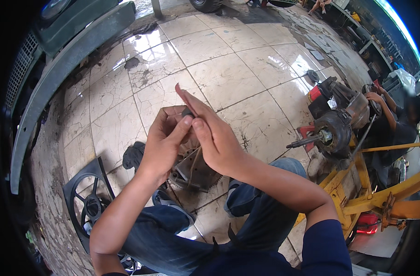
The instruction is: The person sits on the floor and uses a small tool to scrape and clean a large metal gear. They then use a red sanding block to smooth a small metal part, repeatedly flipping it to sand different edges.
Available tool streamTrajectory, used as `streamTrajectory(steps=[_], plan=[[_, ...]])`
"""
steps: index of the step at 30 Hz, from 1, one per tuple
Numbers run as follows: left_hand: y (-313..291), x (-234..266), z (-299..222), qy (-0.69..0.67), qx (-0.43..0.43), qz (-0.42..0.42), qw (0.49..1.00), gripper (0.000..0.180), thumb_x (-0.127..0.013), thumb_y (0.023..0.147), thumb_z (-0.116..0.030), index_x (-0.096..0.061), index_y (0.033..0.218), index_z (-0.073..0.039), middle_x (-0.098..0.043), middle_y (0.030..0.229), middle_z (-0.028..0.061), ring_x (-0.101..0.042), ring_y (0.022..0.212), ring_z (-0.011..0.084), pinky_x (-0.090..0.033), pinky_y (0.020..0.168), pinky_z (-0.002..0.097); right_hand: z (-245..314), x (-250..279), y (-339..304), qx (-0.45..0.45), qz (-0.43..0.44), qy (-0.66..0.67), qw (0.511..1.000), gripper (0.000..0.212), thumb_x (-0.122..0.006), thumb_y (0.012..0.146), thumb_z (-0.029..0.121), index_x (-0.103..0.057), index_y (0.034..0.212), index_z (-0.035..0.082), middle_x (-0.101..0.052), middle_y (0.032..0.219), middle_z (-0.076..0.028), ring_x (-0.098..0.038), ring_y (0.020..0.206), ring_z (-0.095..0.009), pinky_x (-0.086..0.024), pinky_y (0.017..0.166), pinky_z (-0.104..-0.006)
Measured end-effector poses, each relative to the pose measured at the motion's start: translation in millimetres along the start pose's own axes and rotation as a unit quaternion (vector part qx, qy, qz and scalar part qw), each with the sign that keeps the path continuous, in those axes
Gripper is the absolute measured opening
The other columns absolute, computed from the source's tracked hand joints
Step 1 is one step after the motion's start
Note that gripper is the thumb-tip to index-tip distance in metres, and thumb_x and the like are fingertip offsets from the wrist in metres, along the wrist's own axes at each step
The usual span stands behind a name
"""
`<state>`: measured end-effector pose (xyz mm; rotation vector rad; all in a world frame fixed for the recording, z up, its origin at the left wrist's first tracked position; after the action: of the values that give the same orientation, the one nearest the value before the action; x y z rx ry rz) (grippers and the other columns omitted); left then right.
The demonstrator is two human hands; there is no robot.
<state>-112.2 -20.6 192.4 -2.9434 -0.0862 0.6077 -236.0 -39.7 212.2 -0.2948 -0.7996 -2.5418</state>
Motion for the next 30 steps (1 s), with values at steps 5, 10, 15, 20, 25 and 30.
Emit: streamTrajectory(steps=[5, 10, 15, 20, 25, 30], plan=[[3, 7, -2, 0.299, -0.243, 0.001, 0.923, 0.034, -0.07, 0.086, -0.005, -0.051, 0.114, -0.006, -0.06, 0.105, 0.0055, -0.058, 0.095, 0.015, -0.048, 0.085, 0.0304, -1, -8, -8, -0.127, -0.057, 0.172, 0.975, 0.048, -0.024, 0.106, 0.021, -0.032, 0.144, -0.007, -0.042, 0.144, -0.016, -0.039, 0.134, -0.02, -0.027, 0.112, -0.0313], [3, 4, -19, 0.452, -0.381, -0.034, 0.806, 0.043, -0.076, 0.077, -0.004, -0.052, 0.113, -0.004, -0.057, 0.104, 0.0104, -0.059, 0.091, 0.0229, -0.048, 0.083, 0.0342, -7, -7, -14, -0.185, -0.091, 0.271, 0.94, 0.05, -0.027, 0.107, 0.028, -0.035, 0.143, -0.006, -0.047, 0.138, -0.013, -0.042, 0.127, -0.016, -0.031, 0.109, -0.0303], [2, 3, -17, 0.347, -0.271, -0.04, 0.897, 0.037, -0.075, 0.081, -0.009, -0.052, 0.109, -0.001, -0.059, 0.096, 0.0102, -0.06, 0.085, 0.0193, -0.049, 0.079, 0.0331, -6, -7, -15, -0.205, -0.083, 0.273, 0.936, 0.049, -0.03, 0.107, 0.031, -0.04, 0.137, -0.005, -0.05, 0.133, -0.013, -0.048, 0.123, -0.016, -0.036, 0.106, -0.0296], [-6, -3, -8, 0.226, -0.167, -0.001, 0.96, 0.035, -0.074, 0.086, -0.02, -0.054, 0.105, 0.002, -0.061, 0.085, 0.0068, -0.058, 0.08, 0.0117, -0.05, 0.072, 0.0266, -4, -6, -14, -0.161, -0.052, 0.225, 0.96, 0.049, -0.026, 0.107, 0.026, -0.032, 0.145, -0.005, -0.041, 0.145, -0.016, -0.039, 0.132, -0.019, -0.028, 0.111, -0.03], [-1, 4, -3, 0.071, 0.032, -0.008, 0.997, 0.042, -0.062, 0.095, -0.037, -0.053, 0.103, 0.004, -0.061, 0.089, 0.0087, -0.06, 0.08, 0.0115, -0.05, 0.076, 0.0263, -2, -8, -11, -0.113, -0.021, 0.113, 0.987, 0.047, -0.025, 0.106, 0.02, -0.029, 0.147, -0.003, -0.036, 0.15, -0.017, -0.034, 0.138, -0.022, -0.026, 0.113, -0.0317], [2, 7, 2, -0.078, 0.081, -0.003, 0.994, 0.042, -0.055, 0.098, -0.038, -0.053, 0.104, 0.004, -0.06, 0.091, 0.0096, -0.059, 0.078, 0.0126, -0.05, 0.079, 0.0267, -6, -11, -14, 0.015, 0.008, -0.071, 0.997, 0.049, -0.034, 0.103, 0.019, -0.03, 0.147, -0.002, -0.036, 0.148, -0.023, -0.037, 0.137, -0.038, -0.031, 0.111, -0.0399]])
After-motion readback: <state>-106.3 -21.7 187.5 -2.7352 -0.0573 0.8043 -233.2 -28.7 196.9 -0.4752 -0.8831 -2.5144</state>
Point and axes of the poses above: each hand's wrist, its own y-axis towards the middle knuckle, its own x-axis out of the back of the hand, z = x × y, the point moved 4 cm from there along y, towards the middle knuckle
